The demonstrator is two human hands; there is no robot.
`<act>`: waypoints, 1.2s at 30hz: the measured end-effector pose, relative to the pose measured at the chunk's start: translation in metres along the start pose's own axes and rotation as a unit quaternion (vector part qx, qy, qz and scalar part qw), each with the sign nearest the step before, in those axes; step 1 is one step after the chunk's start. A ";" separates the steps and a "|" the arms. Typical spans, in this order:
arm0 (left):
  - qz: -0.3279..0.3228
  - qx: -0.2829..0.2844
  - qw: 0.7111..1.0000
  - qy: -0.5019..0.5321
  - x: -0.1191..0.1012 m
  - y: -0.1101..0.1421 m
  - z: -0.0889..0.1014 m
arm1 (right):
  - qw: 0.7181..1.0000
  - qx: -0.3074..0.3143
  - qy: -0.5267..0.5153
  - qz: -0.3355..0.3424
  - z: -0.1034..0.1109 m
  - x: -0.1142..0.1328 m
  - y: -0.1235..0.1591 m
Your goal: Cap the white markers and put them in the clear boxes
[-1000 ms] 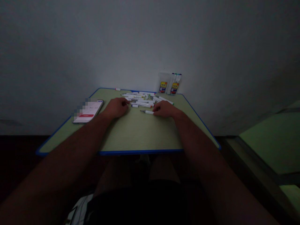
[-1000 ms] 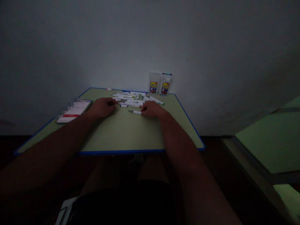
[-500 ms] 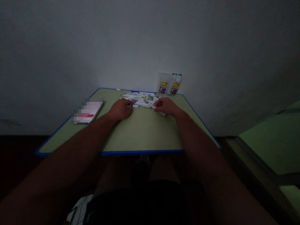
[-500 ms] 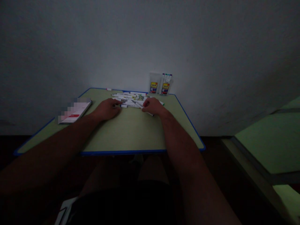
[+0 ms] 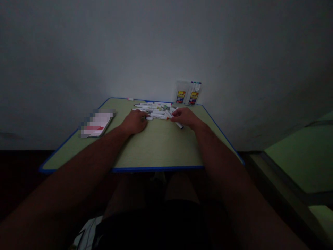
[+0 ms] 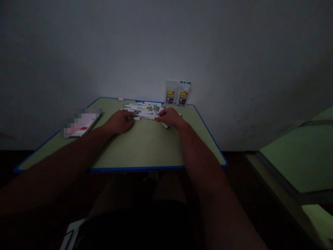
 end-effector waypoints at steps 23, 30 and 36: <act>0.073 -0.005 0.996 0.055 -0.012 0.005 0.016 | 0.995 0.018 -0.082 -0.050 -0.001 0.001 0.002; 0.093 -0.019 0.990 0.107 -0.010 0.005 0.018 | 0.998 0.006 -0.058 -0.029 0.000 0.000 0.002; 0.100 -0.043 0.979 0.175 -0.011 0.005 0.019 | 0.997 0.015 -0.069 -0.029 -0.002 0.000 0.003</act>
Point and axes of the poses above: each hand's wrist, its own y-axis away from the middle knuckle, its own z-axis out of the back of the hand, x = y × z, the point moved 2 cm from there along -y, towards the middle knuckle, and after that the axes turned 6 degrees about y, right-handed, at the moved point
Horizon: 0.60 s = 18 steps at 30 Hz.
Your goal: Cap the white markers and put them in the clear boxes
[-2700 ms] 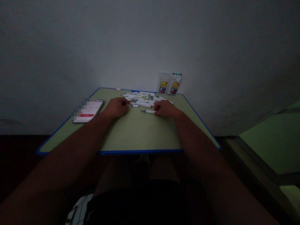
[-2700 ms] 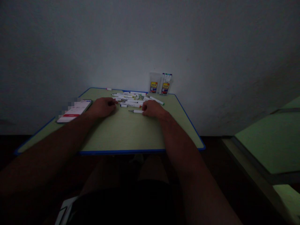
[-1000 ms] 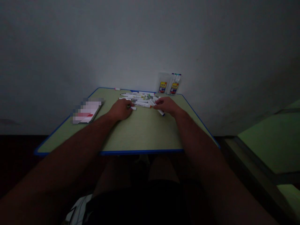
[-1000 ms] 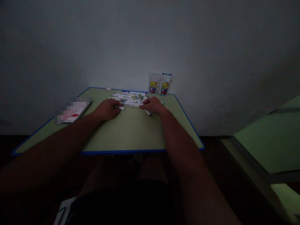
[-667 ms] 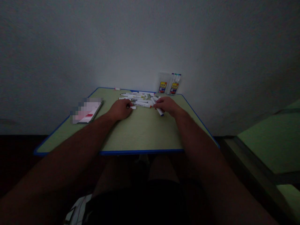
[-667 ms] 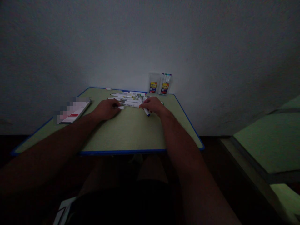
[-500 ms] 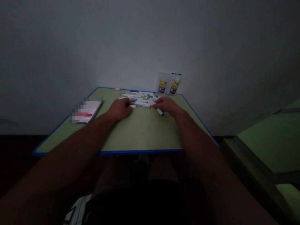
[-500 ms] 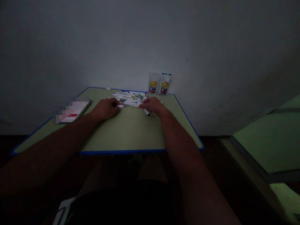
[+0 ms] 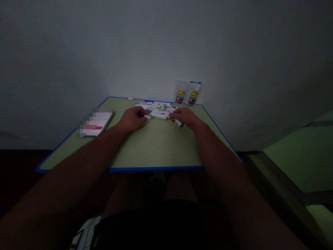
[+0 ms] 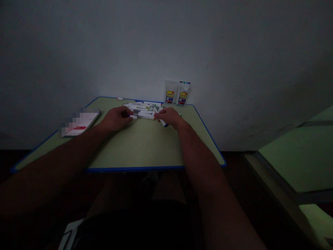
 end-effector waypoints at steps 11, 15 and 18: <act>-0.006 -0.007 1.000 0.000 -0.005 0.002 0.000 | 0.999 -0.018 0.047 0.020 0.000 0.002 0.001; -0.018 -0.010 1.000 0.001 -0.004 0.002 0.001 | 1.000 -0.013 0.026 0.012 -0.001 0.002 0.001; -0.016 -0.012 1.000 0.007 -0.003 0.002 0.002 | 1.000 -0.010 0.019 0.006 -0.002 0.003 0.002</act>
Point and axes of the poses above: each hand's wrist, its own y-axis away from the middle knuckle, its own z-axis out of the back of the hand, x = y × z, the point moved 2 cm from there along -y, towards the middle knuckle, and after that the axes turned 6 degrees about y, right-handed, at the moved point
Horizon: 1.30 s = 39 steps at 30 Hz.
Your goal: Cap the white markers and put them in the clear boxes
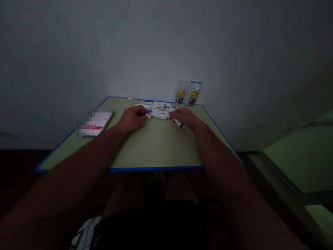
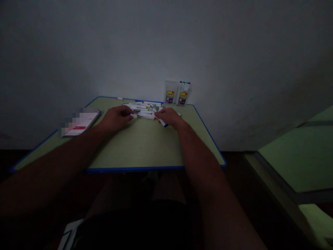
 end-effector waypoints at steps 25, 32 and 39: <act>0.021 -0.010 1.000 0.019 0.002 -0.002 0.000 | 1.000 0.020 -0.005 0.001 -0.001 0.001 0.000; 0.038 0.001 0.999 0.016 -0.002 -0.002 0.002 | 1.000 0.024 -0.012 0.005 -0.001 -0.001 -0.001; 0.027 -0.002 0.999 0.019 0.001 -0.002 -0.001 | 0.999 0.040 -0.008 0.024 0.000 0.003 0.003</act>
Point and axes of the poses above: each hand's wrist, its own y-axis away from the middle knuckle, its own z-axis out of the back of the hand, x = y × z, the point moved 2 cm from there along -y, towards the middle knuckle, and after that the axes turned 6 degrees about y, right-handed, at the moved point
